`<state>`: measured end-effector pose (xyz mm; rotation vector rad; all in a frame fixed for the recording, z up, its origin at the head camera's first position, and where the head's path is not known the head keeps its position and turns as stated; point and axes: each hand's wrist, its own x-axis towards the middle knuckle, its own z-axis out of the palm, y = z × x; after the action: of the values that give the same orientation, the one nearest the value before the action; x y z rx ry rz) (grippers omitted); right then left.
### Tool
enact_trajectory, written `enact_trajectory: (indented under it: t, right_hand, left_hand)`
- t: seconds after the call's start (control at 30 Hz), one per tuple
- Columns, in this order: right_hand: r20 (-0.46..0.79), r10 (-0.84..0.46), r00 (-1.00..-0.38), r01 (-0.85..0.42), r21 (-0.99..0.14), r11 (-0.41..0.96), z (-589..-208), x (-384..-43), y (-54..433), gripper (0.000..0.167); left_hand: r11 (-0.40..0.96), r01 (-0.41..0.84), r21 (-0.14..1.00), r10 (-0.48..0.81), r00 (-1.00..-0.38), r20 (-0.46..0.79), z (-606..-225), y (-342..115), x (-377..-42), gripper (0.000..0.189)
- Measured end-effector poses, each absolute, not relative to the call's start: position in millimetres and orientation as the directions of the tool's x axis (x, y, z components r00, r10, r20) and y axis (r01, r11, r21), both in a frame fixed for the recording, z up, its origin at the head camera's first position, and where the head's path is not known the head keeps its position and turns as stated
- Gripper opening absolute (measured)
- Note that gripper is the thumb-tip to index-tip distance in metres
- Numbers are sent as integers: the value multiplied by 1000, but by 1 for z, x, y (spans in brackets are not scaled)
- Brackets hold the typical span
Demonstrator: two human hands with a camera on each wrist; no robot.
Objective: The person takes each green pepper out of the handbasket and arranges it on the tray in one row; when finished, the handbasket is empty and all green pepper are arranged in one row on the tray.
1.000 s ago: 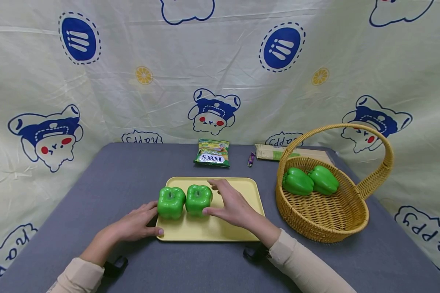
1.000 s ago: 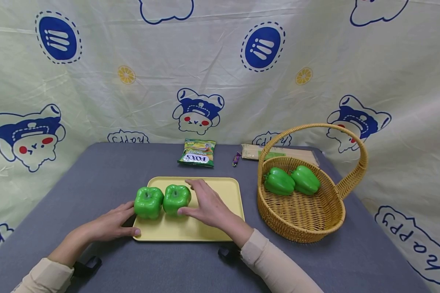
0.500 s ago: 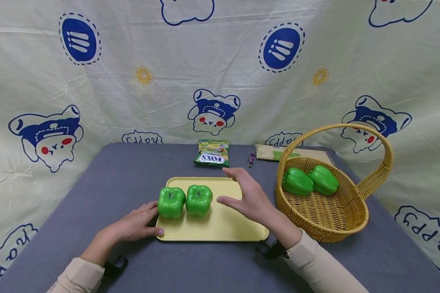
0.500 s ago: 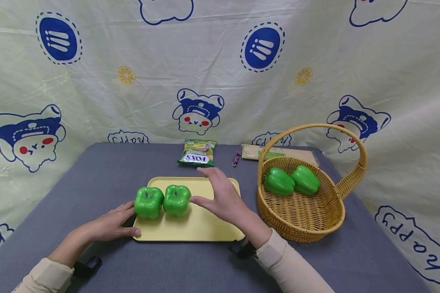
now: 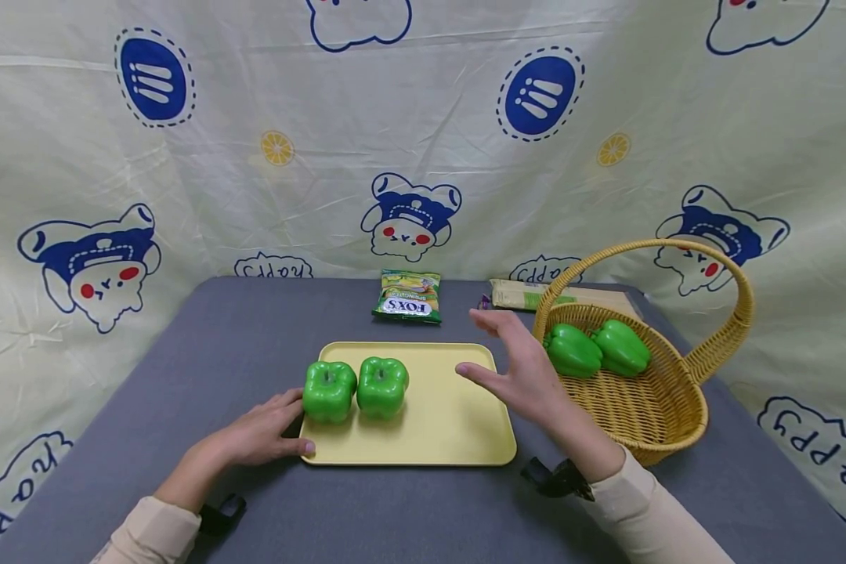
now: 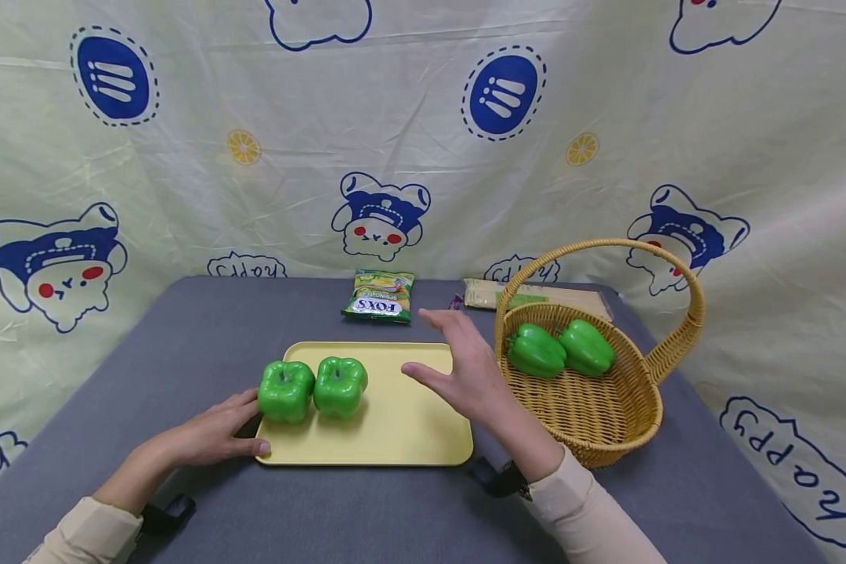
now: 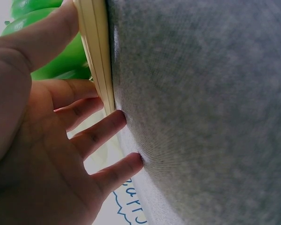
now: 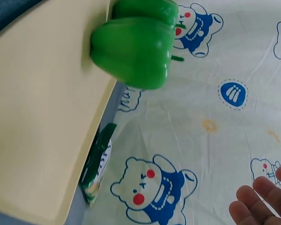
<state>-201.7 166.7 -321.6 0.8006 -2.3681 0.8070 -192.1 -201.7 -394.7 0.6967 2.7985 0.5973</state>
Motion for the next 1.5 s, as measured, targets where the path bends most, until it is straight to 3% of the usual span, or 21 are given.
enact_trajectory:
  t: [0.23,0.47,0.77,1.13,1.5]
  right_hand:
    - [608,-317,-728,-619,-386,684,-317,-200,186,70]
    - [643,-296,-706,-622,-364,694,-312,-202,206,65]
    - [586,-242,-773,-537,-402,742,-307,-202,232,61]
    - [606,-234,-761,-515,-344,785,-298,-205,258,52]
    - [545,-202,-814,-440,-351,827,-291,-218,285,50]
  left_hand:
    - [802,424,421,500,-862,-83,-394,-202,-193,78]
    - [799,425,425,502,-861,-84,-393,-201,-192,80]
    - [800,425,424,501,-862,-81,-394,-201,-193,78]
    - [803,408,435,487,-869,-84,-396,-202,-193,78]
    - [805,400,438,484,-870,-95,-395,-202,-194,78]
